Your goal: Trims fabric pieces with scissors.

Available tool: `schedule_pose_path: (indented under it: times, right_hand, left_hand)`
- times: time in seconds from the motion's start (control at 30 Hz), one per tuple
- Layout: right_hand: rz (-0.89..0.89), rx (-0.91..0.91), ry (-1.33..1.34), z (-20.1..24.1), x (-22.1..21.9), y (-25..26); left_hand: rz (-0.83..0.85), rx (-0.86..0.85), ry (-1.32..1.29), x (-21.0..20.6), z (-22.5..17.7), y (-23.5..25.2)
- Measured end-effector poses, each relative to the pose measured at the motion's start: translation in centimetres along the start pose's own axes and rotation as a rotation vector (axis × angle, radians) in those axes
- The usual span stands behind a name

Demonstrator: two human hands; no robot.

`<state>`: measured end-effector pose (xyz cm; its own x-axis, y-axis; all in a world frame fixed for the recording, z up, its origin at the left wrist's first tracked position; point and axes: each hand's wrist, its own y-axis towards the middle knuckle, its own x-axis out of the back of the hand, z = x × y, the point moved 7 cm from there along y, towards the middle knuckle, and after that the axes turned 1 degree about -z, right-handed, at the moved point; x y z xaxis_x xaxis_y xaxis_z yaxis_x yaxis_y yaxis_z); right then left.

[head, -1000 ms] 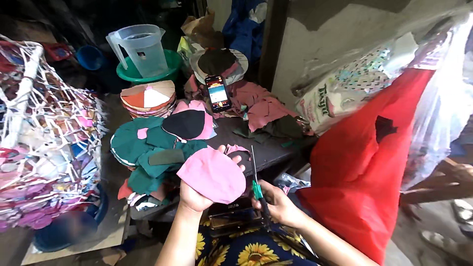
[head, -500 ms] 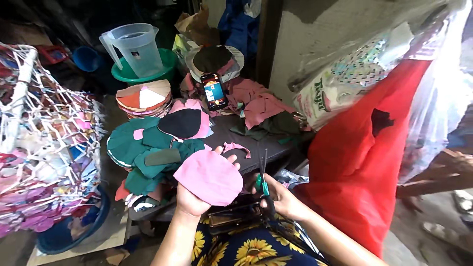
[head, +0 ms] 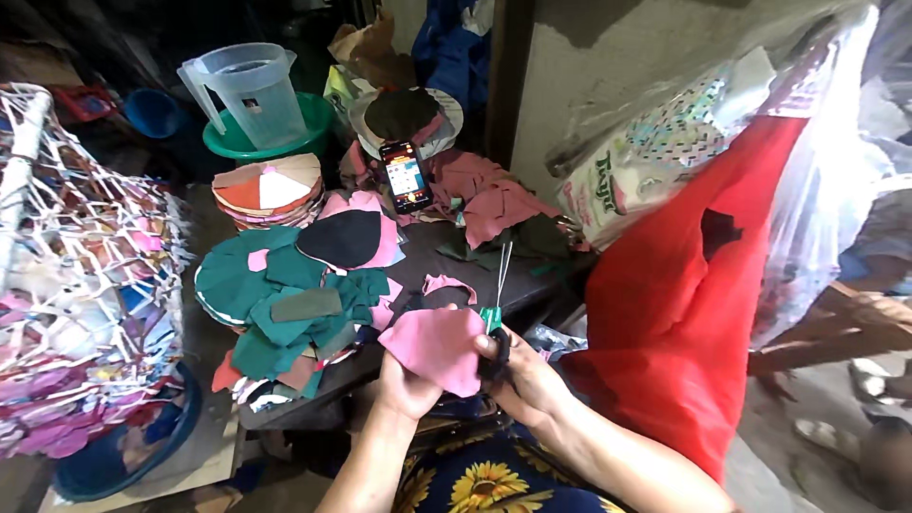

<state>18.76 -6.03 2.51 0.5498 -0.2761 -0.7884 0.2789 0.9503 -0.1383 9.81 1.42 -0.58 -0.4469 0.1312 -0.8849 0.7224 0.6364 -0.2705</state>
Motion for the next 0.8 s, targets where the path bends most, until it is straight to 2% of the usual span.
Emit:
schedule_pose_path:
  times: [0.1,0.2,0.27,0.47,0.8]
  right_hand:
    - [-0.018,0.046,0.006,1.1,-1.8,0.7]
    - [-0.043,0.121,-0.013,2.0,-2.8,2.1]
    - [-0.067,0.156,-0.016,2.1,-2.7,3.0]
    - [-0.056,0.168,-0.051,1.3,-1.6,1.8]
    - [0.03,0.141,-0.167,-0.9,-0.2,-0.4]
  left_hand:
    - [0.049,0.072,0.077,0.0,2.6,0.5]
    - [-0.059,0.221,0.143,-0.3,5.5,-0.2]
    - [-0.082,0.237,0.167,-0.7,6.2,-0.9]
    - [0.102,-0.073,-0.023,-1.9,1.5,-1.2]
    - [0.11,-0.348,0.017,-3.2,-4.0,-1.4]
